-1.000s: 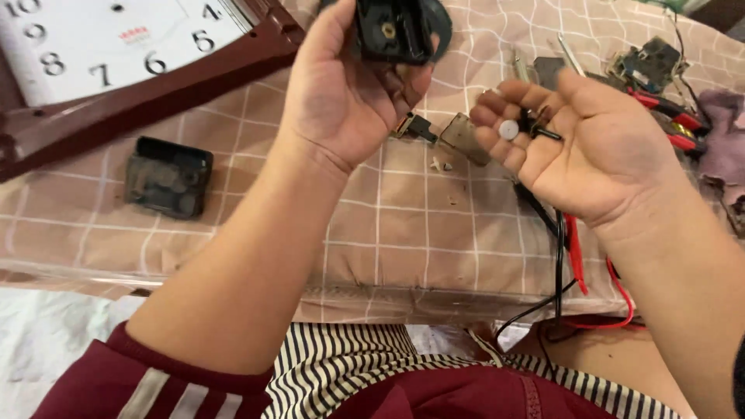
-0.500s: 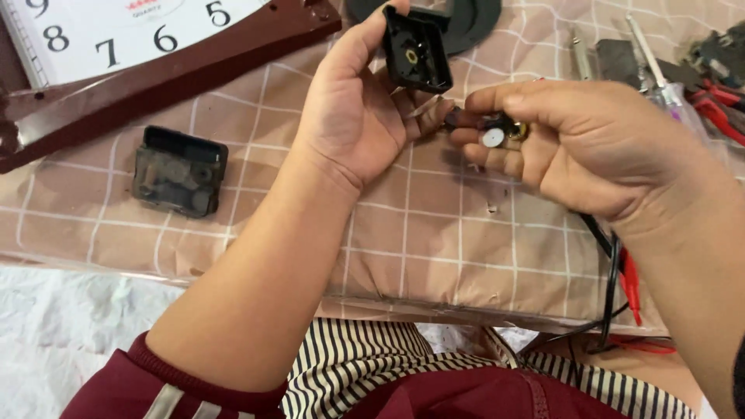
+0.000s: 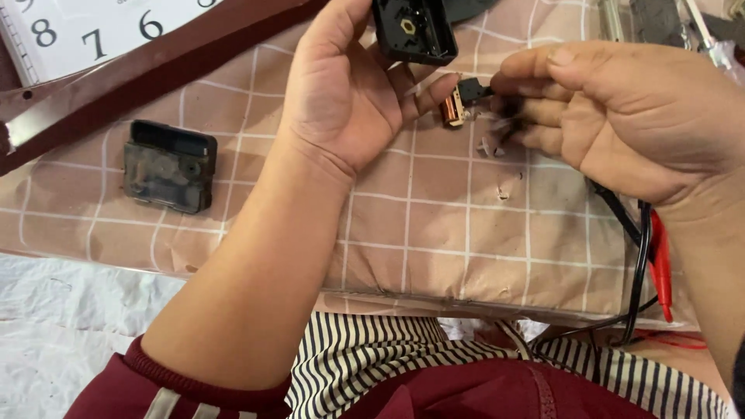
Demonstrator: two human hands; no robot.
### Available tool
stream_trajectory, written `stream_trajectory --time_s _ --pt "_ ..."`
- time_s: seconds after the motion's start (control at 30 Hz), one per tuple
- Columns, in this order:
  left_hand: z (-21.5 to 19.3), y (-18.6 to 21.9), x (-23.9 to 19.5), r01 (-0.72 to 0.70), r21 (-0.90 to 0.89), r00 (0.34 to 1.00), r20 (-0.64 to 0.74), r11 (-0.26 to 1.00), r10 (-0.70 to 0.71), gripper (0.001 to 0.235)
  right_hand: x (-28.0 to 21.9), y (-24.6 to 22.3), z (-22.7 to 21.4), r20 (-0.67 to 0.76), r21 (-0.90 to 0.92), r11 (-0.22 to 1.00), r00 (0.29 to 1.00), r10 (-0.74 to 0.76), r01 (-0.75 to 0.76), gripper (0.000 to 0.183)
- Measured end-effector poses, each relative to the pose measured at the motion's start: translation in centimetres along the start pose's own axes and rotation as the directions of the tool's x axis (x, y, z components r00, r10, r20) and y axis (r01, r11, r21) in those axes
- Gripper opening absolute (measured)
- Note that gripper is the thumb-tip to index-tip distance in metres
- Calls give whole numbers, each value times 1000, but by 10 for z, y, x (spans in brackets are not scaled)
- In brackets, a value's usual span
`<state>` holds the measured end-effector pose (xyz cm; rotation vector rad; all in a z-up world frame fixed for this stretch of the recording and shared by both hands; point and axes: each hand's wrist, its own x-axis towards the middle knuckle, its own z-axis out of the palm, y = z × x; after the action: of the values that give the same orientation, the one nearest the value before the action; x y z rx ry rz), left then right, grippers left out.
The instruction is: The person disassembles a small black clock mechanism, removes internal gears and a white plastic piece, and places the cover back on. They then handle a second similar mechanism, removing its internal components and placing them on the table.
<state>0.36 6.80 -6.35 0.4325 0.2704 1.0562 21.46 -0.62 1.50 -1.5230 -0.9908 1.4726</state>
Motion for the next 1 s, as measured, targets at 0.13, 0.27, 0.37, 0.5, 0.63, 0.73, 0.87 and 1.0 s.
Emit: stream_trajectory --time_s 0.13,0.27,0.37,0.5,0.63,0.73,0.87,1.0 --pt "-1 -1 0 5 9 1000 14 1000 -6 35 -3 4 -5 18 32 999 999 -38 38 30" --pt "1 -1 1 14 9 1000 9 1000 -14 36 -5 7 -9 -10 9 999 999 -33 33 28" --pt "2 -1 1 18 20 1000 20 1000 -18 41 -8 11 -13 -9 -18 996 996 -93 93 28" --pt "2 -2 0 29 18 997 76 999 -30 43 -12 17 -12 -39 -95 975 978 -203 199 21" --pt "9 -4 -9 15 80 984 173 997 -29 47 -18 29 -19 37 -463 734 839 -544 496 6" --pt "10 -4 -11 27 109 972 231 994 -52 39 -27 30 -16 132 -580 543 727 -674 608 12" --pt "8 -4 -14 19 150 957 284 989 -61 34 -35 24 -7 197 -674 420 695 -691 608 10" --pt "4 -5 -15 17 201 936 342 980 -87 29 -38 25 -2 243 -682 372 675 -697 630 14"
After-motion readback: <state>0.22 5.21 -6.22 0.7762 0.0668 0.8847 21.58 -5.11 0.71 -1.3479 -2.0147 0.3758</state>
